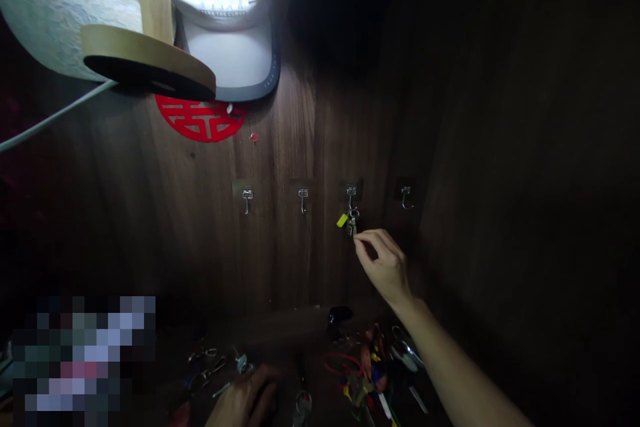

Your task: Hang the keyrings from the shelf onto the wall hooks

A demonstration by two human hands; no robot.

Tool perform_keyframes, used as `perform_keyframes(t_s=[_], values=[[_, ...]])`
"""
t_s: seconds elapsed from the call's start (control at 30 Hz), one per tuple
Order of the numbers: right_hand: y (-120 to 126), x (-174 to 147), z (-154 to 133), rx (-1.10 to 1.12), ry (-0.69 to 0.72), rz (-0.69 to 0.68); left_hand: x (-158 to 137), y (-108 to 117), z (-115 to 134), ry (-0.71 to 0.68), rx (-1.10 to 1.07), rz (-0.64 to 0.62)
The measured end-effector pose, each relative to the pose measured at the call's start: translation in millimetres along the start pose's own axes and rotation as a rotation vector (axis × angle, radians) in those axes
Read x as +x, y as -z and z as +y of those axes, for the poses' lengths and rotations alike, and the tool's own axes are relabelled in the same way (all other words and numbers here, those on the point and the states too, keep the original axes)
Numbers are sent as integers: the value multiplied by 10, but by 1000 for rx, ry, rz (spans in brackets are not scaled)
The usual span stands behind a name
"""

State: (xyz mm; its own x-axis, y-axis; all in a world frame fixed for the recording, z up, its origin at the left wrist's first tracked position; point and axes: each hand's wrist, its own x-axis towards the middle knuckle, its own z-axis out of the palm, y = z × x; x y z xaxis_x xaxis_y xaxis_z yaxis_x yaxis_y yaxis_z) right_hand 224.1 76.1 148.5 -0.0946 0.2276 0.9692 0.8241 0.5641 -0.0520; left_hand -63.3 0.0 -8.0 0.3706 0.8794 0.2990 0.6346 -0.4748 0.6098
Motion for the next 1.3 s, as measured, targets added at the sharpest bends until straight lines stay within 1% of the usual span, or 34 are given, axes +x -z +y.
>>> perform_keyframes(t_s=[0.1,0.17,0.23,0.37,0.47,0.53,0.6,0.67,0.7,0.8,0.87,0.93,1.03,1.1,1.2,1.3], values=[[20,-194,-152,60,-82,-82,2,54,66,76,-9,20],[11,-344,-263,100,-141,-189,7,86,80,121,5,31],[-12,-502,-377,145,-192,-329,10,108,69,144,24,41],[-72,-779,-600,181,-281,-616,6,124,22,149,51,80],[-96,-911,-747,206,-312,-824,4,129,-14,133,47,103],[-102,-974,-825,241,-314,-943,6,128,-43,116,36,121],[-112,-1042,-886,281,-314,-1019,8,121,-81,102,24,148],[-135,-1136,-934,342,-314,-1033,11,116,-122,81,18,182],[-152,-1194,-953,378,-314,-1014,12,120,-139,69,21,201],[-212,-1391,-988,430,-303,-895,7,193,-170,59,88,258],[-248,-1505,-985,407,-253,-833,-11,296,-172,119,185,297],[-270,-1577,-958,364,-190,-817,-40,416,-164,224,313,321],[-283,-1613,-896,268,-153,-806,-87,547,-148,362,475,272],[-286,-1617,-855,173,-159,-787,-104,565,-135,392,511,209],[-291,-1630,-806,23,-178,-730,-100,496,-106,366,487,156],[-296,-1642,-779,-66,-203,-675,-77,376,-66,262,369,111]])
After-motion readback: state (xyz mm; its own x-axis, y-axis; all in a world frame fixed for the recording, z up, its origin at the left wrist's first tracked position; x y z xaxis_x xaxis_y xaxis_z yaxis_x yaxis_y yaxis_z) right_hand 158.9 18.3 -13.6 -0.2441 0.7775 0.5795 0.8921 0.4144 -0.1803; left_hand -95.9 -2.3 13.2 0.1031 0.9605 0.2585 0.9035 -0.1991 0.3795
